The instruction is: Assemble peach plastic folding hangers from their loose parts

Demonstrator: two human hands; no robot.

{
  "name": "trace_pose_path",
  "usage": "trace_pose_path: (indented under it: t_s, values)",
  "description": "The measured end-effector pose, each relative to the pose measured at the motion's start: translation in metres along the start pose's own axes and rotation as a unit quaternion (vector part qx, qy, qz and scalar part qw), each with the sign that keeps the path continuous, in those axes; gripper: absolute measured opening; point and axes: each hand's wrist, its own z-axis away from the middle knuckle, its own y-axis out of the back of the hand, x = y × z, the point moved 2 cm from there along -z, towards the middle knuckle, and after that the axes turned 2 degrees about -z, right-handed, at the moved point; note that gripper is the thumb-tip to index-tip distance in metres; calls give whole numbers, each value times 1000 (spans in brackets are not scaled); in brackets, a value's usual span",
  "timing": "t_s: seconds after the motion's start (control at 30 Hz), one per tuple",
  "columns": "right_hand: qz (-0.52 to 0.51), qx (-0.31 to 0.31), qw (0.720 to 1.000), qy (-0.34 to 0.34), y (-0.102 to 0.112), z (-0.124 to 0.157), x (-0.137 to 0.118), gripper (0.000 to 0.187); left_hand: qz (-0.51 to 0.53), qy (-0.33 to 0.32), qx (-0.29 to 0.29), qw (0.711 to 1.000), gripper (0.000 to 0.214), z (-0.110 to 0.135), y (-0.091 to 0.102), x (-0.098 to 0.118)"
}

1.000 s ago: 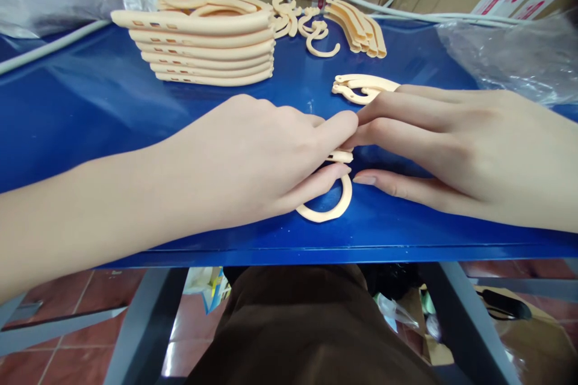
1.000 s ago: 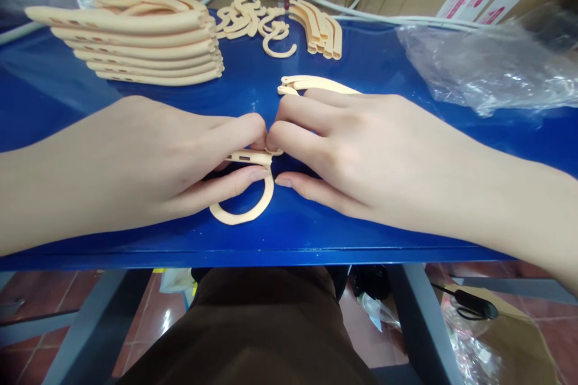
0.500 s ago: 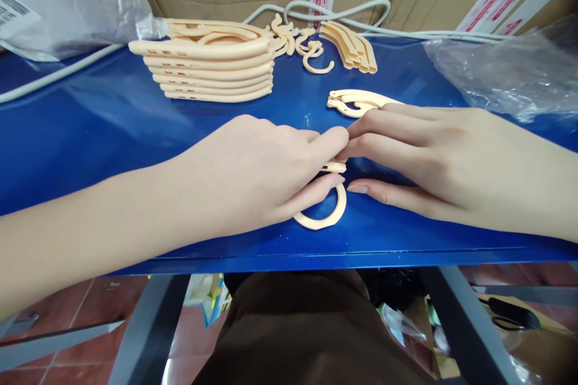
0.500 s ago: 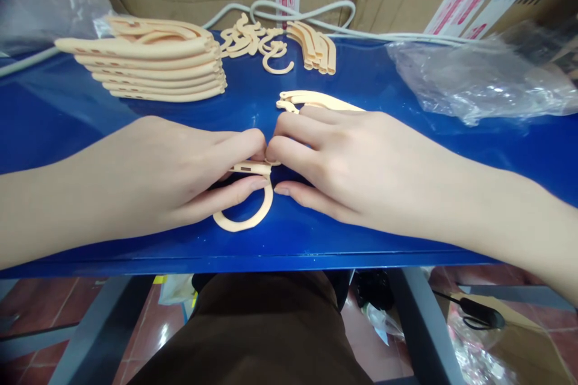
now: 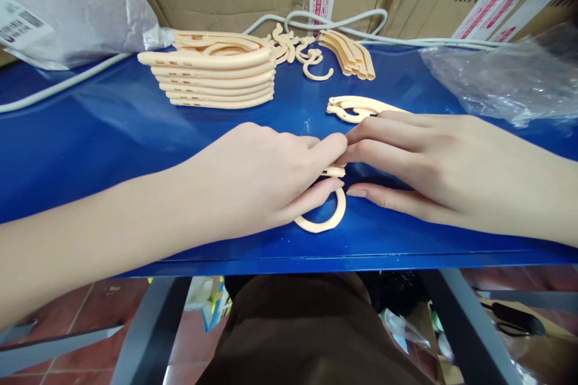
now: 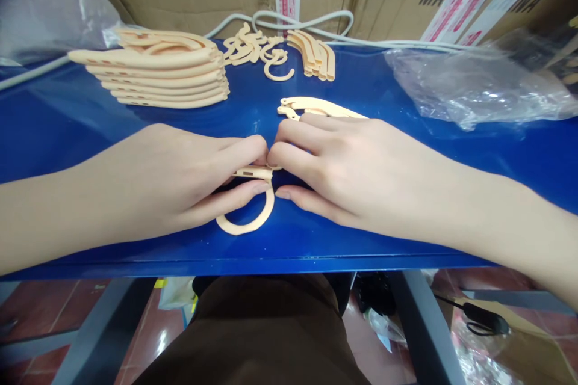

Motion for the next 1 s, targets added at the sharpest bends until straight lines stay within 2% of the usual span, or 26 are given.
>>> trace_pose_path:
  t_s: [0.27, 0.73, 0.87, 1.0]
  values:
    - [-16, 9, 1000, -1, 1, -1, 1, 37, -11, 9, -23, 1000, 27, -3, 2, 3]
    - [-32, 15, 999, -24, -1, -2, -2, 38, -23, -2, 8, 1000, 29, -1, 3, 3]
    - [-35, 29, 999, -25, -2, -2, -2, 36, -29, 1, -8, 1000, 31, -3, 4, 3]
    - [-37, 9, 999, -24, 1, -2, 1, 35, -30, 3, -5, 1000, 33, -2, 1, 2]
